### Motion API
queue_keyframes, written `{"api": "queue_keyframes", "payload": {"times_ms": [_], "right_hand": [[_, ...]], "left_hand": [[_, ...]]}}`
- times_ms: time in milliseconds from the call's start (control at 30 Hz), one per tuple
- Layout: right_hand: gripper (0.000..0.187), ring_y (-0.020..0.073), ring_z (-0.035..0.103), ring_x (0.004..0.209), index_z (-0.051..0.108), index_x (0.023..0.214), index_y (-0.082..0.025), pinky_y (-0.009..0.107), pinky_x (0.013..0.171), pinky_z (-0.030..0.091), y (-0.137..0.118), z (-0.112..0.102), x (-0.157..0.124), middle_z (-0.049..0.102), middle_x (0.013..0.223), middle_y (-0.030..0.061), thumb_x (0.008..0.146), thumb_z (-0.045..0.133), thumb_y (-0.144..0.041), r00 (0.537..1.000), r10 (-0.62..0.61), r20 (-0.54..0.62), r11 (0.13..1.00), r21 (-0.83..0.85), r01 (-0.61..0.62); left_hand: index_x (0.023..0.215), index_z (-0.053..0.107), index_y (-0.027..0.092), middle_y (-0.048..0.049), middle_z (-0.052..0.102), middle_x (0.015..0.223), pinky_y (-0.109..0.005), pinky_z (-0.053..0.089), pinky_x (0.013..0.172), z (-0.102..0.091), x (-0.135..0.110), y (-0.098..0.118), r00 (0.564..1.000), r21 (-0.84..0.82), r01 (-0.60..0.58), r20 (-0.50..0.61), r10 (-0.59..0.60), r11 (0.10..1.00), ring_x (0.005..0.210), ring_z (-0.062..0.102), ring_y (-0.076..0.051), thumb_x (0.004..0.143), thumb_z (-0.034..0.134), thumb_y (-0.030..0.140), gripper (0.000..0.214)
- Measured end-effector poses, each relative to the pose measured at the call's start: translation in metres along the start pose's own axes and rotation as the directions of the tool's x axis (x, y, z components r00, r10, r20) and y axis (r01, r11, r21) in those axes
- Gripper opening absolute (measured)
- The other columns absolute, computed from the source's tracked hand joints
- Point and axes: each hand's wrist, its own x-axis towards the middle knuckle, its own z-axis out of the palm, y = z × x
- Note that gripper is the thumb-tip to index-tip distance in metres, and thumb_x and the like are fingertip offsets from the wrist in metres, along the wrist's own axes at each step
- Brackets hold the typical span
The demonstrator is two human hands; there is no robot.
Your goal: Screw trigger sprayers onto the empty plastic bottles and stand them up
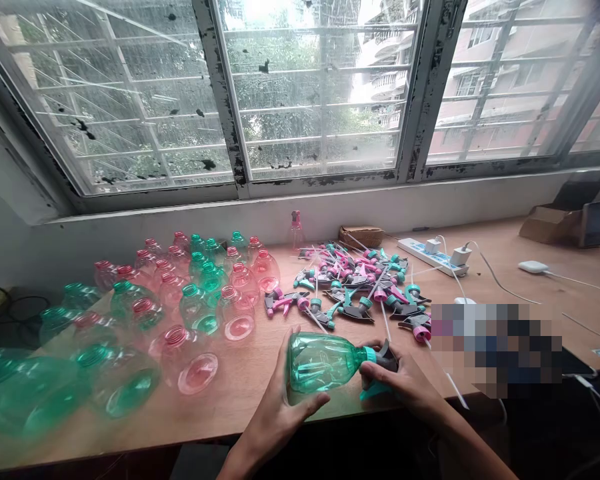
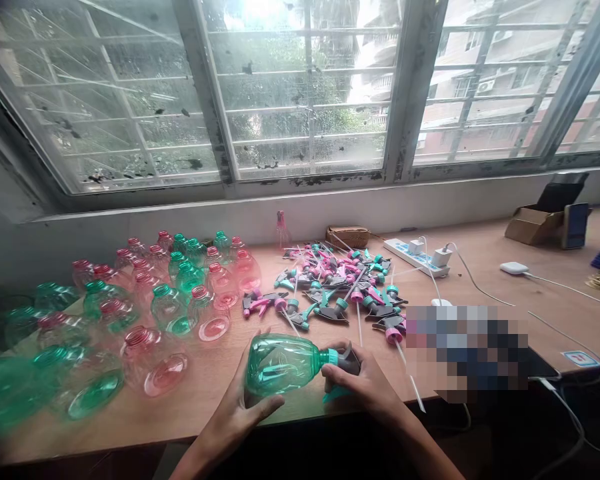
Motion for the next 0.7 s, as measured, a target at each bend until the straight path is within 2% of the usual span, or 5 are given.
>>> {"api": "queue_keyframes", "payload": {"times_ms": [200, 333, 500, 633, 700], "right_hand": [[0.040, 0.0200, 0.067, 0.061, 0.061, 0.102, -0.017, 0.030, 0.062, 0.053, 0.0023, -0.0016, 0.0015, 0.073, 0.063, 0.0019, 0.080, 0.077, -0.046, 0.999, -0.047, 0.004, 0.999, 0.013, 0.047], [0.039, 0.0196, 0.067, 0.060, 0.062, 0.101, -0.017, 0.029, 0.061, 0.053, 0.0023, -0.0010, 0.0008, 0.073, 0.063, 0.0016, 0.079, 0.078, -0.046, 0.999, -0.042, 0.008, 0.999, 0.003, 0.042], [0.039, 0.0195, 0.067, 0.059, 0.062, 0.098, -0.017, 0.029, 0.060, 0.053, 0.0025, -0.0007, 0.0001, 0.073, 0.062, 0.0019, 0.078, 0.079, -0.046, 0.999, -0.037, -0.007, 0.999, 0.016, 0.038], [0.040, 0.0198, 0.067, 0.061, 0.062, 0.101, -0.017, 0.029, 0.062, 0.053, 0.0040, -0.0015, 0.0007, 0.073, 0.063, 0.0023, 0.079, 0.078, -0.046, 0.999, -0.034, -0.015, 0.999, 0.020, 0.034], [0.040, 0.0196, 0.068, 0.061, 0.061, 0.103, -0.016, 0.029, 0.062, 0.053, 0.0052, -0.0023, 0.0010, 0.073, 0.063, 0.0021, 0.080, 0.078, -0.045, 0.999, -0.040, -0.010, 0.999, 0.014, 0.040]], "left_hand": [[0.155, 0.001, 0.040, -0.0028, 0.020, 0.164, -0.046, 0.016, 0.122, 0.0002, 0.0016, -0.0032, 0.997, 0.120, -0.072, -0.033, 0.076, 0.990, 0.149, 0.024, -0.030, 0.085, 0.073, 0.030, 0.101], [0.156, -0.001, 0.037, -0.0047, 0.025, 0.163, -0.044, 0.019, 0.122, -0.0001, 0.0017, -0.0037, 0.998, 0.101, -0.036, -0.041, 0.041, 0.994, 0.148, 0.026, -0.030, 0.083, 0.076, 0.032, 0.105], [0.157, 0.009, 0.033, -0.0076, 0.032, 0.160, -0.045, 0.024, 0.121, -0.0009, 0.0035, -0.0068, 0.998, 0.078, -0.033, -0.054, 0.037, 0.996, 0.145, 0.032, -0.031, 0.087, 0.072, 0.033, 0.094], [0.155, 0.013, 0.039, -0.0028, 0.026, 0.162, -0.045, 0.019, 0.122, -0.0001, 0.0038, -0.0091, 0.994, 0.097, -0.078, -0.066, 0.085, 0.992, 0.147, 0.027, -0.029, 0.091, 0.067, 0.031, 0.084], [0.155, 0.012, 0.039, -0.0027, 0.025, 0.163, -0.045, 0.019, 0.122, -0.0002, 0.0031, -0.0084, 0.995, 0.085, -0.073, -0.063, 0.078, 0.994, 0.148, 0.027, -0.030, 0.088, 0.070, 0.032, 0.089]]}}
